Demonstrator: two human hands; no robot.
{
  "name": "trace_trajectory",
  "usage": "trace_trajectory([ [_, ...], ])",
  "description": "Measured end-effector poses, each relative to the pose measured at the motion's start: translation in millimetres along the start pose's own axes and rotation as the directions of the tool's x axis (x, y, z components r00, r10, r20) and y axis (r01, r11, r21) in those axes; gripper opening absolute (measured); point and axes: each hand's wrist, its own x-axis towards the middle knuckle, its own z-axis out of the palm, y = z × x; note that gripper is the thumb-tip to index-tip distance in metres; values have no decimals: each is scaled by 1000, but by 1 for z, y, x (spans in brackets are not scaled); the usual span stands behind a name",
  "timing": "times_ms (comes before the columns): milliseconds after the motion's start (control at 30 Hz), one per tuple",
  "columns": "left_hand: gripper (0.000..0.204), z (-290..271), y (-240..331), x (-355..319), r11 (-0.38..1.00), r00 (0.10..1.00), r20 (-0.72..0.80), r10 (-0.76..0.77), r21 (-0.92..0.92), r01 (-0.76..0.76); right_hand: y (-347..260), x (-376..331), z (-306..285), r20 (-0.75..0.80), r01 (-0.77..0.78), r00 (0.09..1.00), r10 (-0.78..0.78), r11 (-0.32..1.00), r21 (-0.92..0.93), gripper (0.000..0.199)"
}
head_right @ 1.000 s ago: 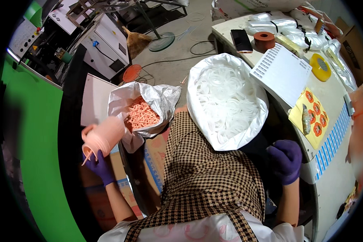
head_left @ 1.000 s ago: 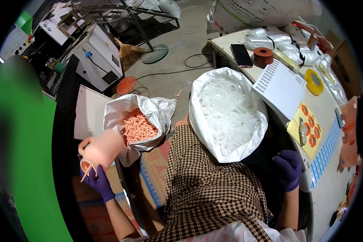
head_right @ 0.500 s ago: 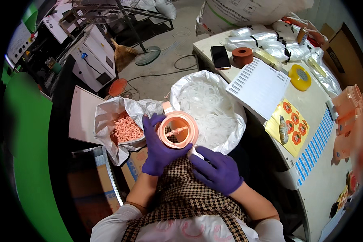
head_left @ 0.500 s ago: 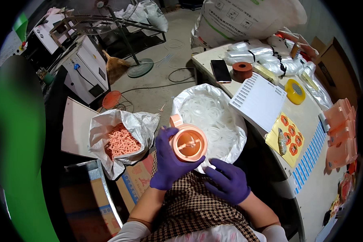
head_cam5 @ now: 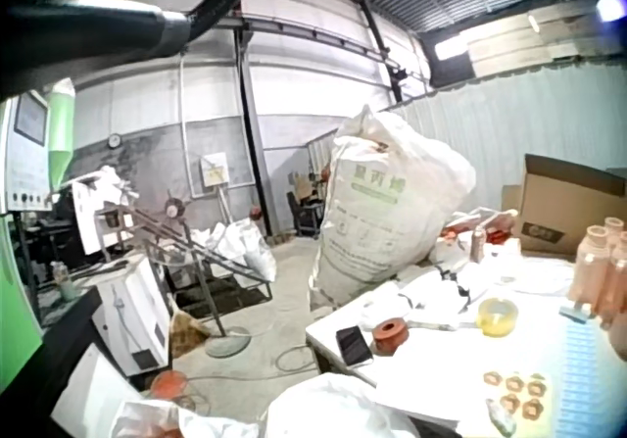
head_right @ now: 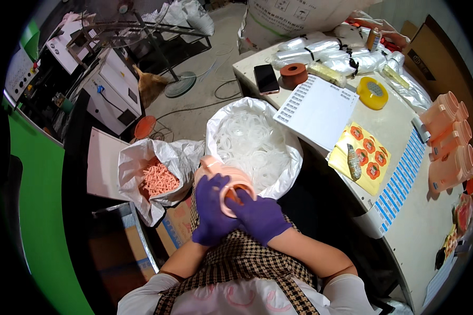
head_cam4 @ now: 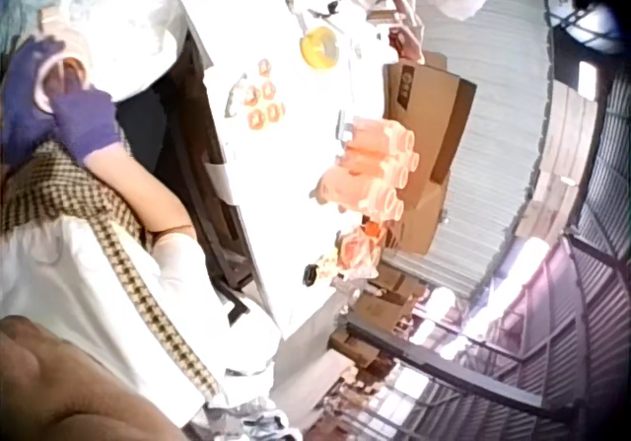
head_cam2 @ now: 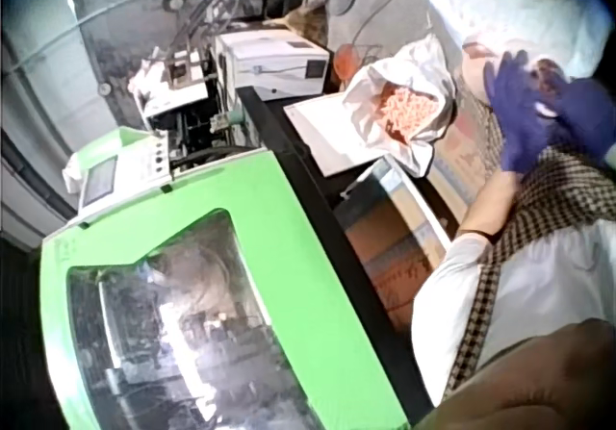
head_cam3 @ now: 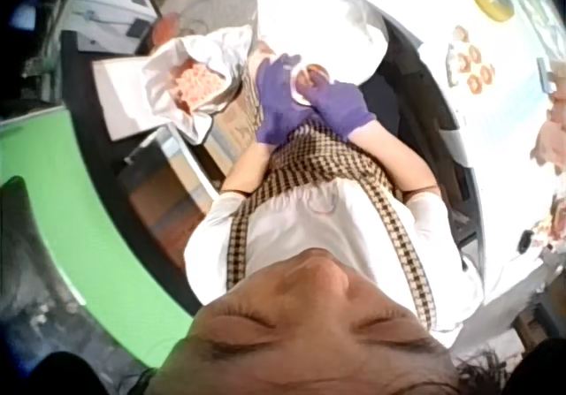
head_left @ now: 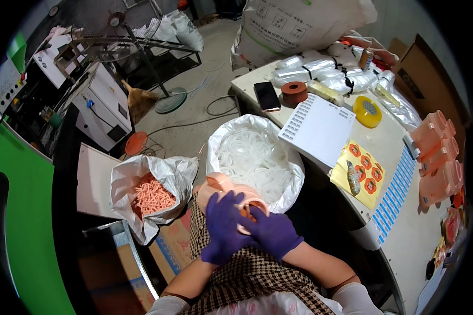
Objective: The person applies stickers to pink thermal flasks, inserts white plastic rings into the flask openings, and places the flasks on a desk by hand. The person also handles a notebook containing production diagrams while working.
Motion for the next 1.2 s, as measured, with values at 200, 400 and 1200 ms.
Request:
trace_trajectory([
  [200,78,-72,-54,20,955,852,-464,-244,38,295,-18,62,-31,-393,458,852,-347,858,235,59],
  [400,120,-175,-143,-7,958,671,-725,-154,58,282,114,104,35,-584,12,811,-31,999,-36,22],
  [1200,90,-15,-11,41,989,1000,-16,-23,-147,21,1,8,-69,-395,302,915,-84,791,532,29],
])
